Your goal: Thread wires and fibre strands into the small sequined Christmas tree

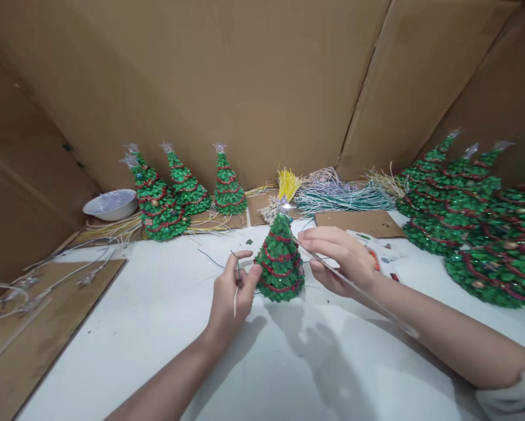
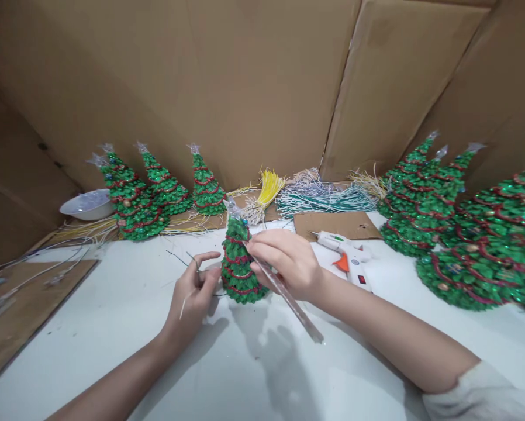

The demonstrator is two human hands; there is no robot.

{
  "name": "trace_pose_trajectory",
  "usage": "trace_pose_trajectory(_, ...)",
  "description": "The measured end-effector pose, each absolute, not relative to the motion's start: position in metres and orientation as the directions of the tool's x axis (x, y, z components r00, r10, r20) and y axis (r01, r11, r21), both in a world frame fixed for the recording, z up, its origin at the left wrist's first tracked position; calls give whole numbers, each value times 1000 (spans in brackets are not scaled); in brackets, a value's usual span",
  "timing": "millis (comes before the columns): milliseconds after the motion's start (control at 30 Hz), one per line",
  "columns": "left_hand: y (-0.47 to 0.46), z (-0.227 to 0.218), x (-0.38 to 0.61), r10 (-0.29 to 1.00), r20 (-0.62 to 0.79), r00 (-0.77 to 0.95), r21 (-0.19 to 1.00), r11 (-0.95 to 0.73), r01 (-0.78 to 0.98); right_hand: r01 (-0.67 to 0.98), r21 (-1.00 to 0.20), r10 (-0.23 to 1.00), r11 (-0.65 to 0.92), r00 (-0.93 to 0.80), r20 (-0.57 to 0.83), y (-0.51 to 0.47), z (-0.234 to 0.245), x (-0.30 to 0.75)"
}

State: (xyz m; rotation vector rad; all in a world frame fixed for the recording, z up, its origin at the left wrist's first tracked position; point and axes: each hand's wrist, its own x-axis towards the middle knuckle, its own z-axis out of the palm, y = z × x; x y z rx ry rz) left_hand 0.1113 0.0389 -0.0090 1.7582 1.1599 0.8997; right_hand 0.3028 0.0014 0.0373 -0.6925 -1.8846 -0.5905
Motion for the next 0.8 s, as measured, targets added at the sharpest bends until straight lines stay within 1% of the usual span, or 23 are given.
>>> trace_pose_trajectory(67, 40, -7, 113, 966, 105, 236, 959, -161, 231, 711, 69, 256, 700, -340, 905, 1, 38, 303)
trace_pose_trajectory(133, 43, -4, 114, 984, 54, 170, 989, -76, 124, 723, 43, 304, 689, -342, 889, 0, 37, 304)
trace_pose_trajectory(200, 50, -3, 113, 993, -28, 114, 1000, 27, 15, 724, 18, 321, 689, -328, 888, 1, 36, 304)
trace_pose_trajectory(267, 62, -1, 108, 996, -80, 35, 995, 82, -61, 722, -18, 335, 692, -299, 894, 2, 35, 304)
trace_pose_trajectory(300, 68, 1, 103, 996, -72, -55, 995, 68, -71, 722, -44, 351, 690, -281, 893, 3, 34, 303)
trace_pose_trajectory(367, 80, 5, 93, 982, -5, -189, 999, -5, -54, 726, -101, 396, 680, -248, 884, 3, 32, 302)
trace_pose_trajectory(433, 88, 10, 87, 940, 98, -327, 994, -106, -8, 720, -140, 414, 680, -218, 884, 3, 32, 301)
trace_pose_trajectory(467, 88, 13, 86, 914, 181, -362, 983, -180, 36, 709, -149, 411, 690, -213, 887, 3, 31, 300)
trace_pose_trajectory(500, 87, 15, 88, 890, 300, -345, 954, -281, 103, 695, -158, 405, 702, -207, 891, 2, 31, 300)
trace_pose_trajectory(533, 85, 16, 92, 852, 475, -219, 876, -433, 214, 681, -173, 408, 711, -200, 891, 2, 32, 299)
trace_pose_trajectory(567, 82, 16, 98, 807, 590, 1, 776, -568, 274, 671, -197, 422, 714, -189, 887, 1, 32, 298)
trace_pose_trajectory(600, 79, 16, 105, 759, 607, 236, 714, -652, 258, 667, -231, 449, 708, -173, 876, 1, 32, 298)
trace_pose_trajectory(633, 76, 15, 114, 711, 590, 384, 692, -690, 214, 669, -273, 484, 691, -147, 863, 1, 33, 297)
trace_pose_trajectory(667, 73, 14, 122, 677, 561, 476, 694, -698, 174, 673, -318, 519, 668, -116, 847, 0, 33, 296)
trace_pose_trajectory(733, 67, 12, 138, 644, 488, 589, 730, -671, 128, 673, -408, 587, 617, -49, 808, 0, 34, 294)
trace_pose_trajectory(800, 62, 10, 149, 683, 468, 561, 750, -643, 158, 644, -496, 637, 583, 17, 771, 0, 33, 292)
